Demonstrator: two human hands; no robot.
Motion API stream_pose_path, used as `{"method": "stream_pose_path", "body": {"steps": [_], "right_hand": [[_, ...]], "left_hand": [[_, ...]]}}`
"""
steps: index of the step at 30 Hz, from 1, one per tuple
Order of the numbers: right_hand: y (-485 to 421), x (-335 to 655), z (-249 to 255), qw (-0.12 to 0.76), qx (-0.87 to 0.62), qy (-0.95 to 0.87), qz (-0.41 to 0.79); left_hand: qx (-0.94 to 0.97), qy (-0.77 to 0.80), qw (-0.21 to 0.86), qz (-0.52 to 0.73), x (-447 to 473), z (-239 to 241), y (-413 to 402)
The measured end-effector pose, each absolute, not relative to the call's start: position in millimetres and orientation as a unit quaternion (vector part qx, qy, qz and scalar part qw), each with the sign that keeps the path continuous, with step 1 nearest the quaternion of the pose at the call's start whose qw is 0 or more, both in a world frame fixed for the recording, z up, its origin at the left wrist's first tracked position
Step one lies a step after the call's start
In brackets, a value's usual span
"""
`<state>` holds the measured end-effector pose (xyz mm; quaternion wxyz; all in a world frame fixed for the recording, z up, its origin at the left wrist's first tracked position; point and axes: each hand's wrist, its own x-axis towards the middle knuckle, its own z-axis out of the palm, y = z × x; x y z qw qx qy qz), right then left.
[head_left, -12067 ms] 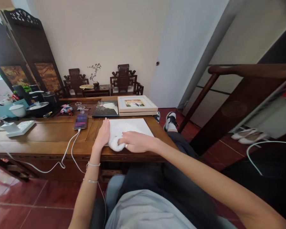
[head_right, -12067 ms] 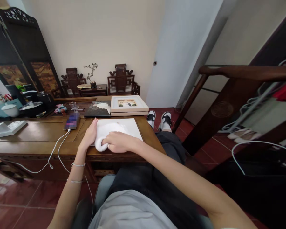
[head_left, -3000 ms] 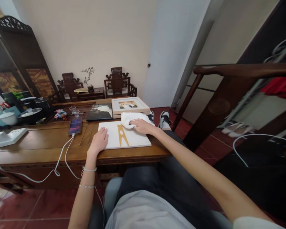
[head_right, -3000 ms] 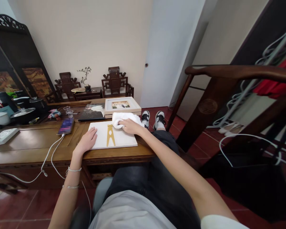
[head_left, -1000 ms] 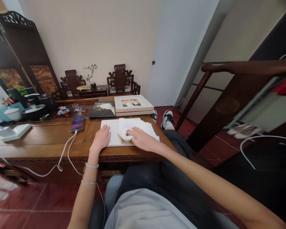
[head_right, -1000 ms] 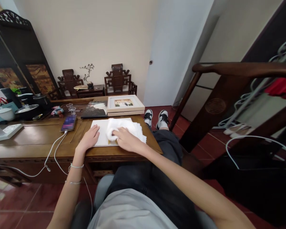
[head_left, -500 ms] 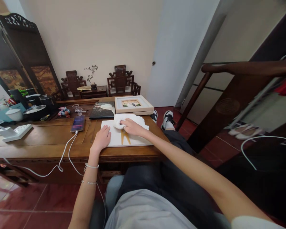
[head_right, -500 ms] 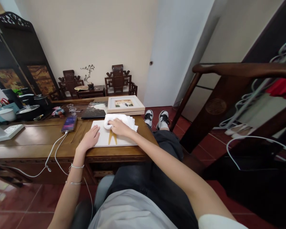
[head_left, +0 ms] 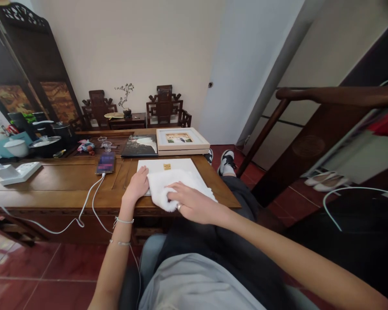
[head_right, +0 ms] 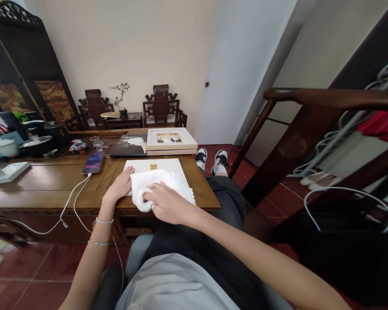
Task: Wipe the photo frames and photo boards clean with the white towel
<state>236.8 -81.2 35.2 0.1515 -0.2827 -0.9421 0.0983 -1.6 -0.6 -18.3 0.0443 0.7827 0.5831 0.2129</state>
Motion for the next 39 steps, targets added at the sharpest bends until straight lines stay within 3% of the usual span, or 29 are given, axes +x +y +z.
{"method": "stream_pose_path", "body": {"steps": [11, 22, 25, 31, 35, 39], "right_hand": [[24.7, 181.6, 39.9, 0.117, -0.437, -0.891, 0.03], [-59.0, 231.1, 45.9, 0.099, -0.257, -0.958, 0.081], [-51.2, 234.9, 47.5, 0.101, -0.31, -0.941, 0.088], [-1.9, 196.7, 39.4, 0.098, -0.439, -0.893, -0.007], [12.9, 167.8, 39.4, 0.102, -0.44, -0.892, 0.001], [-6.3, 163.5, 41.7, 0.088, -0.311, -0.946, 0.022]], "left_hand": [[0.775, 0.586, 0.063, 0.229, -1.3, -11.0, -0.3], [0.783, 0.554, 0.098, 0.265, -3.6, -11.8, -1.7], [0.769, 0.57, 0.092, 0.274, -4.0, -16.3, 1.0], [0.761, 0.571, 0.088, 0.295, -1.5, -10.5, -0.9], [0.709, 0.576, 0.129, 0.386, 1.4, -0.5, -5.4], [0.612, 0.584, 0.18, 0.501, 1.9, 4.3, -7.1]]}}
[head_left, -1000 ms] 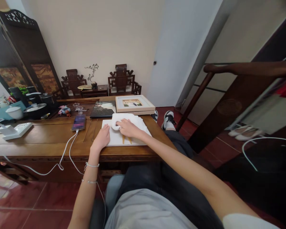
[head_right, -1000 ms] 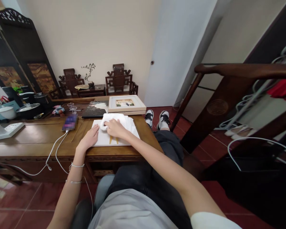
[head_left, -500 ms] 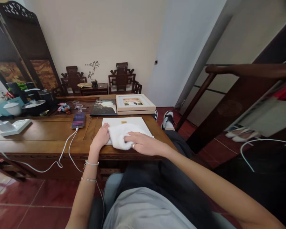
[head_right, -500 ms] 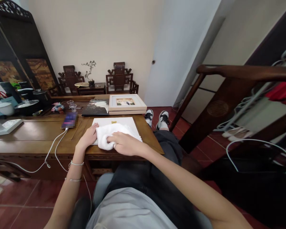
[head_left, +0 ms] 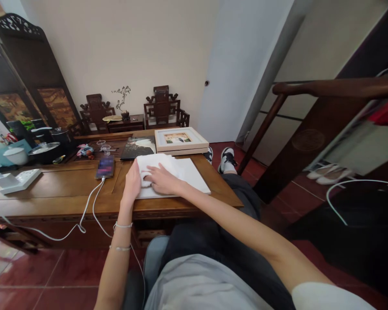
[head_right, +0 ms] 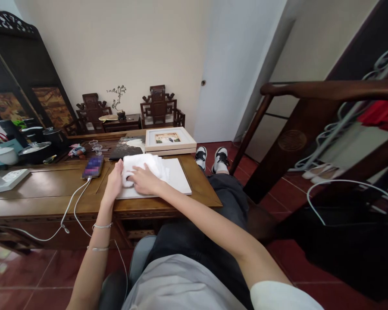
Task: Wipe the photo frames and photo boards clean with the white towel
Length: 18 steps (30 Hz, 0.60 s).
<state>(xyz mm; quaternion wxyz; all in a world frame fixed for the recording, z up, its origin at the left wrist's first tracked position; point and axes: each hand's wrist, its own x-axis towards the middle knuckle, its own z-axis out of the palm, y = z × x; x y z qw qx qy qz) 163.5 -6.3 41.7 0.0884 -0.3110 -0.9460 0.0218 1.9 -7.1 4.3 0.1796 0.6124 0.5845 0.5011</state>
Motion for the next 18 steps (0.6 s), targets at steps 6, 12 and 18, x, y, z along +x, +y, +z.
{"method": "stream_pose_path", "body": {"steps": [6, 12, 18], "right_hand": [[-42.0, 205.4, 53.2, 0.081, -0.197, -0.972, 0.101], [5.5, 222.6, 65.8, 0.083, -0.357, -0.924, 0.107], [60.1, 171.1, 79.0, 0.087, -0.445, -0.883, 0.121]], "left_hand": [[0.6, 0.592, 0.18, 0.507, 4.6, 7.0, -11.4], [0.733, 0.584, 0.128, 0.324, 3.9, -0.8, -9.4], [0.762, 0.584, 0.081, 0.269, -2.2, -13.3, 0.9]]}}
